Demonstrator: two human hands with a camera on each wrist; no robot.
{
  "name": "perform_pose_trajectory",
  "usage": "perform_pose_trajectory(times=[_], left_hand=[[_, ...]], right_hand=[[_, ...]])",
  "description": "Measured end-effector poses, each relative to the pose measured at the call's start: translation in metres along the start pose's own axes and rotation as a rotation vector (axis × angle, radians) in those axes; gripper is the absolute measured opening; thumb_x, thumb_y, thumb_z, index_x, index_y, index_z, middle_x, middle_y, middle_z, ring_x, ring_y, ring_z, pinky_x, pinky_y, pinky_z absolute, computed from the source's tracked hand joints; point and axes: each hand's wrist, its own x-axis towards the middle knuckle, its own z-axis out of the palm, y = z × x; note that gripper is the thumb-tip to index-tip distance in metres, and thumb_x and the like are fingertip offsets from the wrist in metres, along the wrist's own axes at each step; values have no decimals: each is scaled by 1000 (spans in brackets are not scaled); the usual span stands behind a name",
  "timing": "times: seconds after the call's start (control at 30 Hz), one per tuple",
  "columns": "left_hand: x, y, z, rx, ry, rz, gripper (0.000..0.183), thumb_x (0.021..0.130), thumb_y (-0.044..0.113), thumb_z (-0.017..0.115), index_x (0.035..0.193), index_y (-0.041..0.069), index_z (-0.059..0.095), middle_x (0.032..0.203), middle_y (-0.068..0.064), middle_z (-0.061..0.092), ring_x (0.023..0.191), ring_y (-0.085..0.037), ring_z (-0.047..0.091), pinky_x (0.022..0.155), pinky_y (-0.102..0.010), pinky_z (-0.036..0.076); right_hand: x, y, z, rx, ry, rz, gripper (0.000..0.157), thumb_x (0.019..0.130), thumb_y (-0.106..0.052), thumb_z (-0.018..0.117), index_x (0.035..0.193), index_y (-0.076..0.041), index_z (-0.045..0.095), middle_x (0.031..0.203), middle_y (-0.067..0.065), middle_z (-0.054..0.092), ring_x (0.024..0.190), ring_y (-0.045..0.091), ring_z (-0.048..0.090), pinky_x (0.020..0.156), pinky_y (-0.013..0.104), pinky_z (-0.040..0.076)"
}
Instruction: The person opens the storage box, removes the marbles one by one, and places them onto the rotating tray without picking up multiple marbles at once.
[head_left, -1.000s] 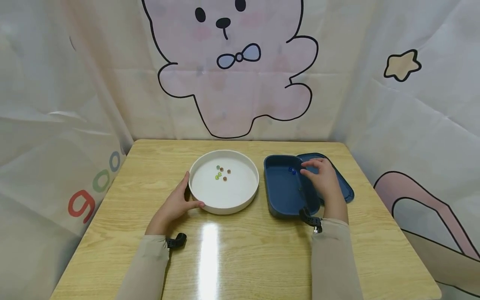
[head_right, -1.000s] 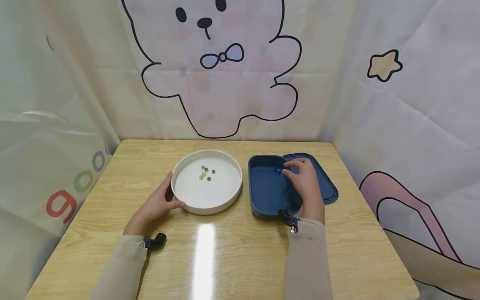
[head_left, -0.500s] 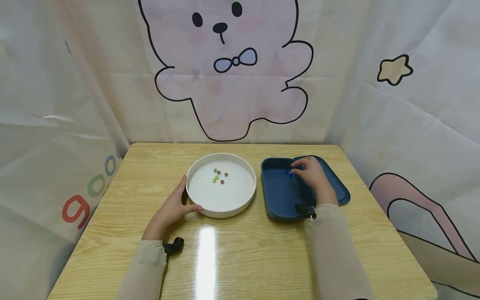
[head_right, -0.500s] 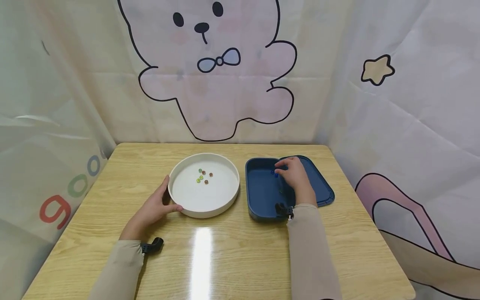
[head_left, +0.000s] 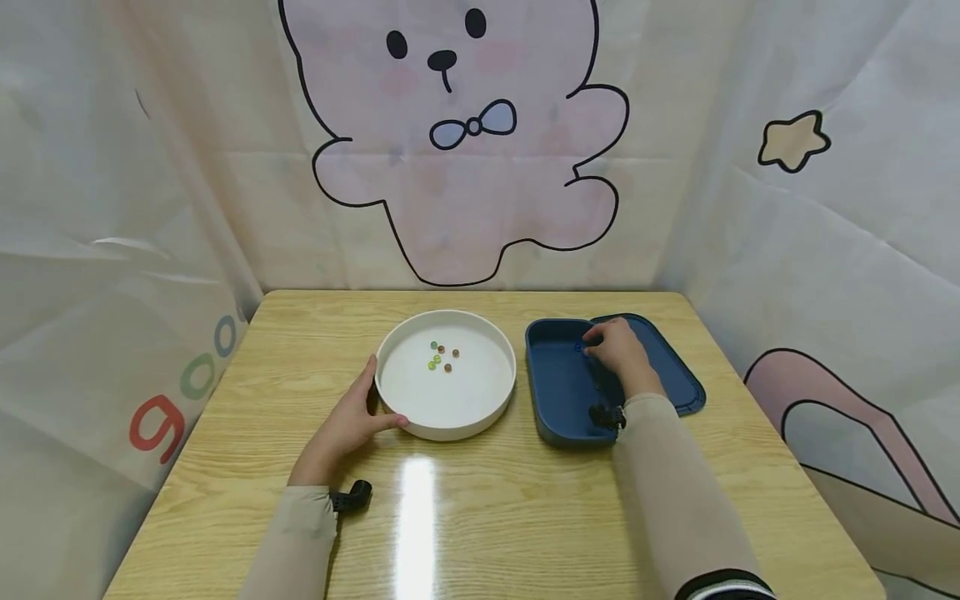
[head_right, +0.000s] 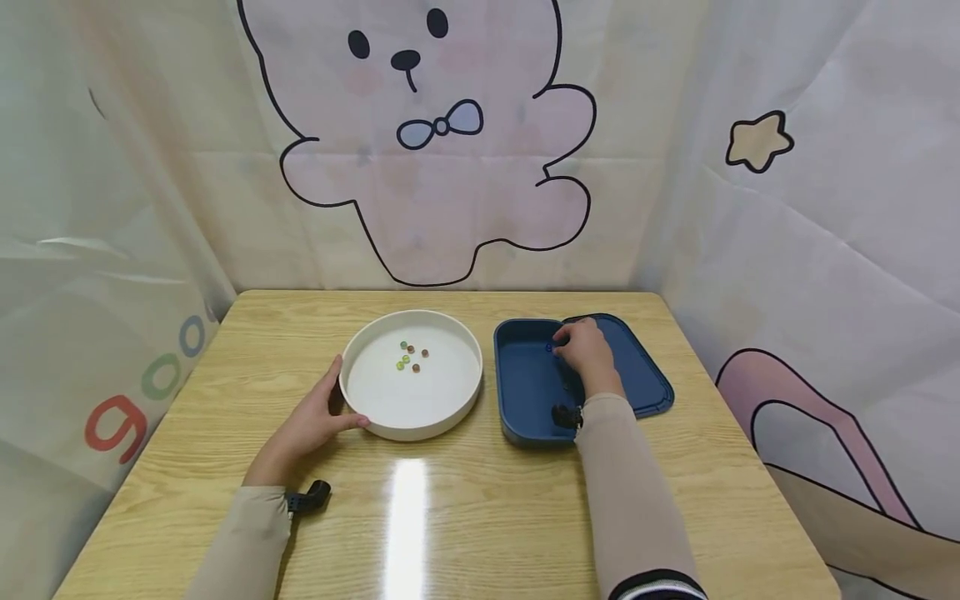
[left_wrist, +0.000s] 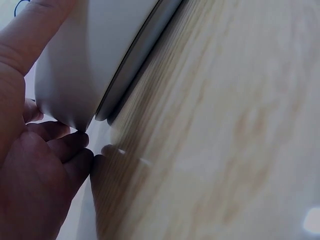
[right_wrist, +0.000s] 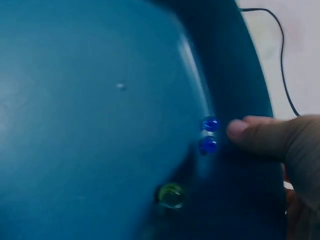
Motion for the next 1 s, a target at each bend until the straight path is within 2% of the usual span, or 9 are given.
perform_pose_trajectory(times=[0.2, 0.4, 0.67, 0.73, 0.83, 1.0], left_hand=[[0, -2, 1, 9, -8, -4, 134, 77, 51, 87, 165, 19, -9, 173, -7, -1, 159, -33, 4, 126, -59, 13], [2, -1, -1, 13, -2, 4, 134, 77, 52, 87, 165, 21, -10, 173, -6, -1, 159, -32, 3, 126, -59, 13], [2, -2, 0, -2, -16, 2, 138, 73, 58, 86, 165, 15, -8, 173, -6, -2, 159, -32, 3, 126, -58, 12], [2, -2, 0, -5, -18, 0, 138, 73, 59, 85, 166, 15, -7, 172, -6, -2, 159, -31, 3, 126, -57, 12], [1, -1, 1, -13, -17, -6, 136, 75, 57, 86, 166, 16, -7, 172, -5, -2, 159, -31, 2, 126, -57, 12], [0, 0, -1, -4, -9, -8, 136, 75, 56, 87, 165, 22, -9, 173, -5, -2, 159, -32, 3, 126, -58, 12]], right_hand=[[2, 3, 11, -49, 3, 55, 29, 98, -18, 71, 126, -10, 71, 151, 28, 35, 133, 50, 43, 102, 64, 44], [3, -2, 13, -82, -2, 91, 27, 99, -16, 69, 126, -11, 72, 153, 29, 33, 128, 51, 47, 93, 63, 49], [2, 0, 17, -104, -15, 96, 16, 96, -19, 73, 109, -10, 75, 150, 27, 37, 130, 50, 44, 95, 62, 48], [2, 2, 17, -74, 9, 87, 16, 97, -23, 73, 107, -10, 75, 145, 26, 41, 128, 48, 45, 94, 62, 47], [2, 1, 16, 35, 83, 77, 22, 98, -29, 72, 108, -9, 75, 139, 24, 48, 126, 46, 47, 96, 62, 47], [3, -5, 12, 220, 236, 39, 29, 99, -32, 70, 113, -7, 74, 142, 25, 50, 138, 46, 40, 112, 62, 37]])
